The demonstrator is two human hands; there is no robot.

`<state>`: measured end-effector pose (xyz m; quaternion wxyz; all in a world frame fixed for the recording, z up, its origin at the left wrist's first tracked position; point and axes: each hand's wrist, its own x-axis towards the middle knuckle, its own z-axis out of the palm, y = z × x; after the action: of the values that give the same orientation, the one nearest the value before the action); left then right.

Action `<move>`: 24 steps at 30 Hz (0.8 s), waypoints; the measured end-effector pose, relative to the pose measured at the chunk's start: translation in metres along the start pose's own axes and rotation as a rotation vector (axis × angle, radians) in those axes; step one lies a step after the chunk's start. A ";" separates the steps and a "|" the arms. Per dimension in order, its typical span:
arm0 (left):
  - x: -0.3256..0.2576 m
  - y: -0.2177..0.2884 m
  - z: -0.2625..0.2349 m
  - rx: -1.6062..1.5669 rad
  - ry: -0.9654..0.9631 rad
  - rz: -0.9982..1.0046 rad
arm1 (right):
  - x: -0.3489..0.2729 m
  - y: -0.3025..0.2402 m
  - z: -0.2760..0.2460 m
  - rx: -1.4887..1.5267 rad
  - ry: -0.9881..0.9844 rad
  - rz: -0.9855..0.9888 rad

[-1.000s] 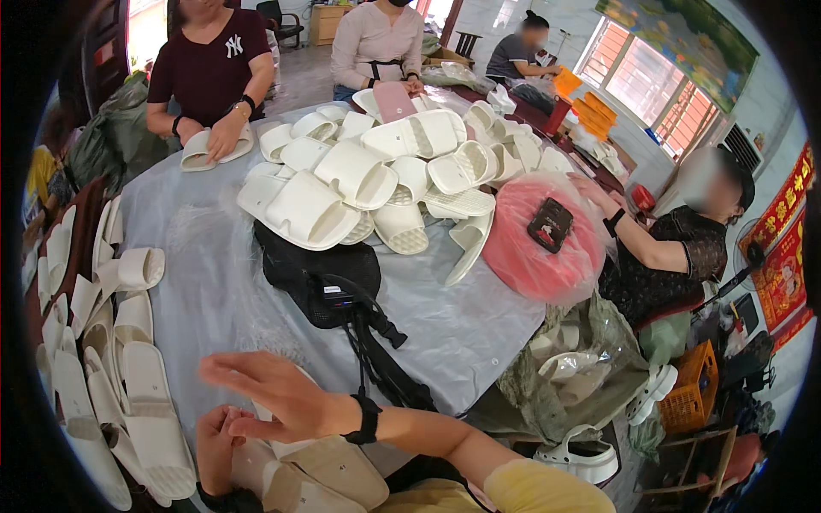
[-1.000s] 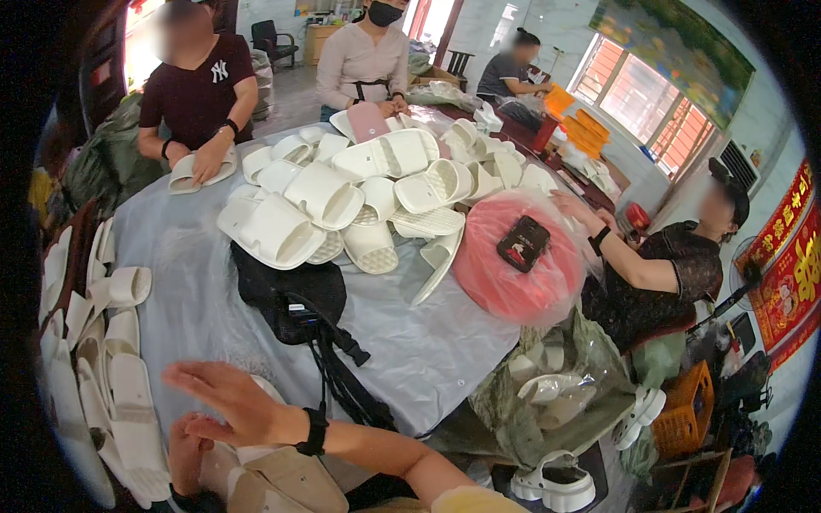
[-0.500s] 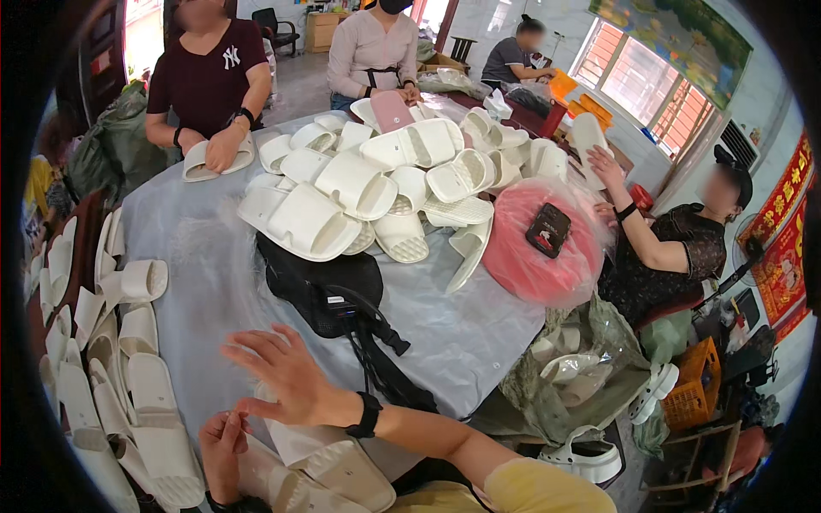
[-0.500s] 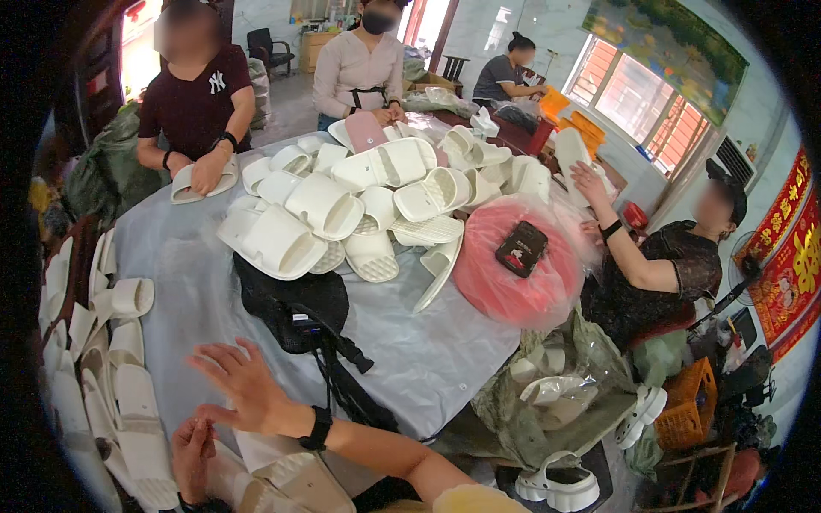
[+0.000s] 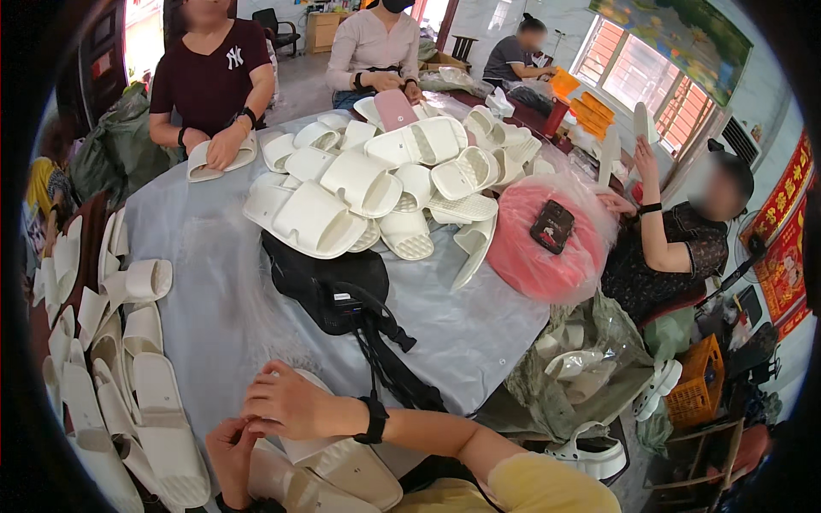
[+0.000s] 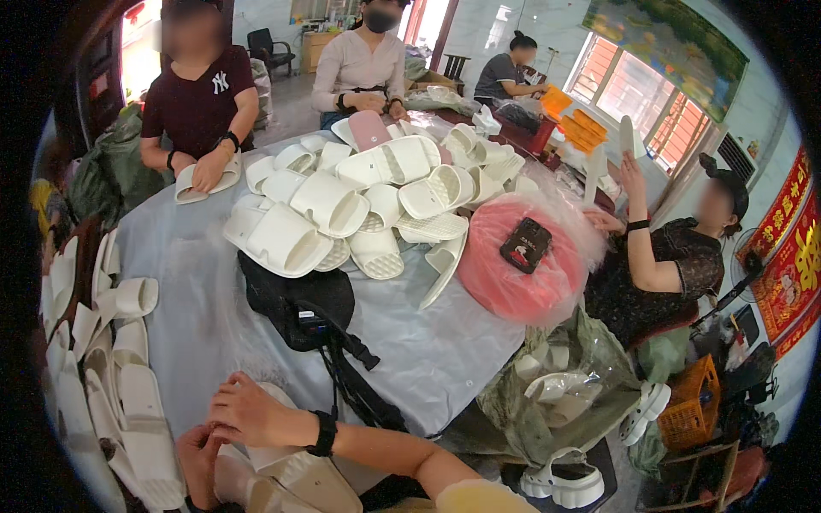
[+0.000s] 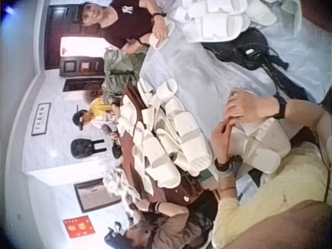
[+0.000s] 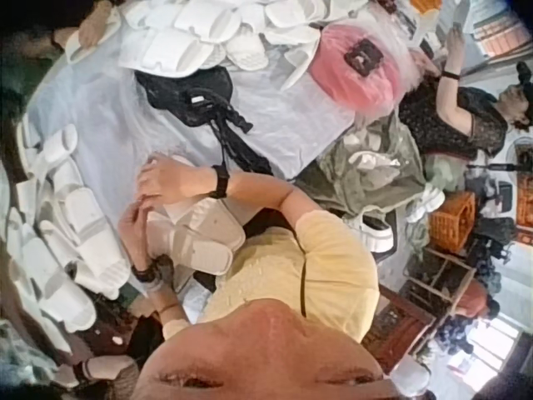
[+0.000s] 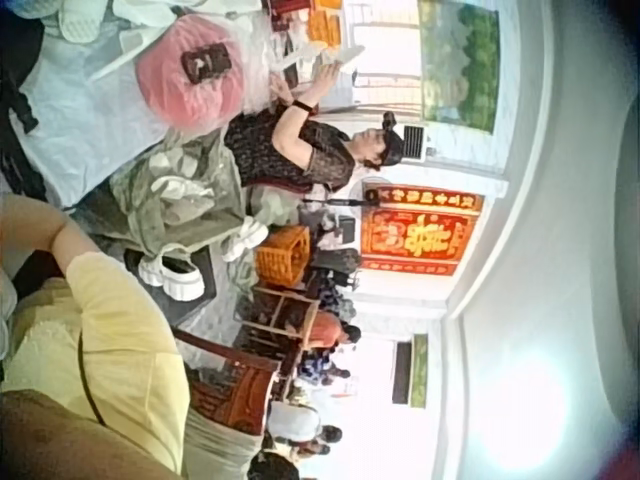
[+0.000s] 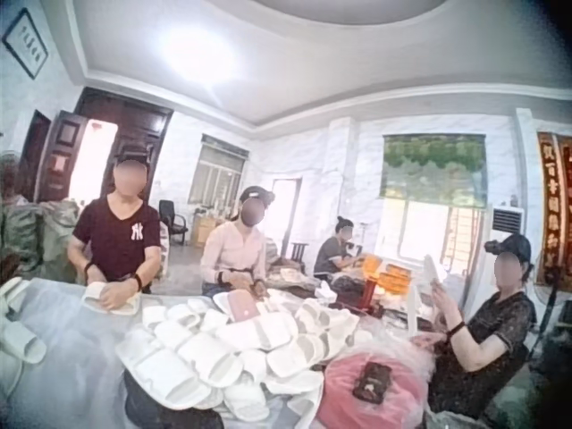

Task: Cleaning excess plastic material and threading components for white foam slippers at an assembly table.

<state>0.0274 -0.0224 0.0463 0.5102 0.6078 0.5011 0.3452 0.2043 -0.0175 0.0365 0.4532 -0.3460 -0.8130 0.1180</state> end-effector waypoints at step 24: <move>0.000 0.002 -0.002 -0.111 0.003 0.004 | 0.006 0.006 -0.017 0.802 0.009 0.752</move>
<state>0.0256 -0.0213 0.0484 0.5417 0.5791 0.4807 0.3743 0.2188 -0.0105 0.0469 0.4797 -0.4134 -0.5227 0.5708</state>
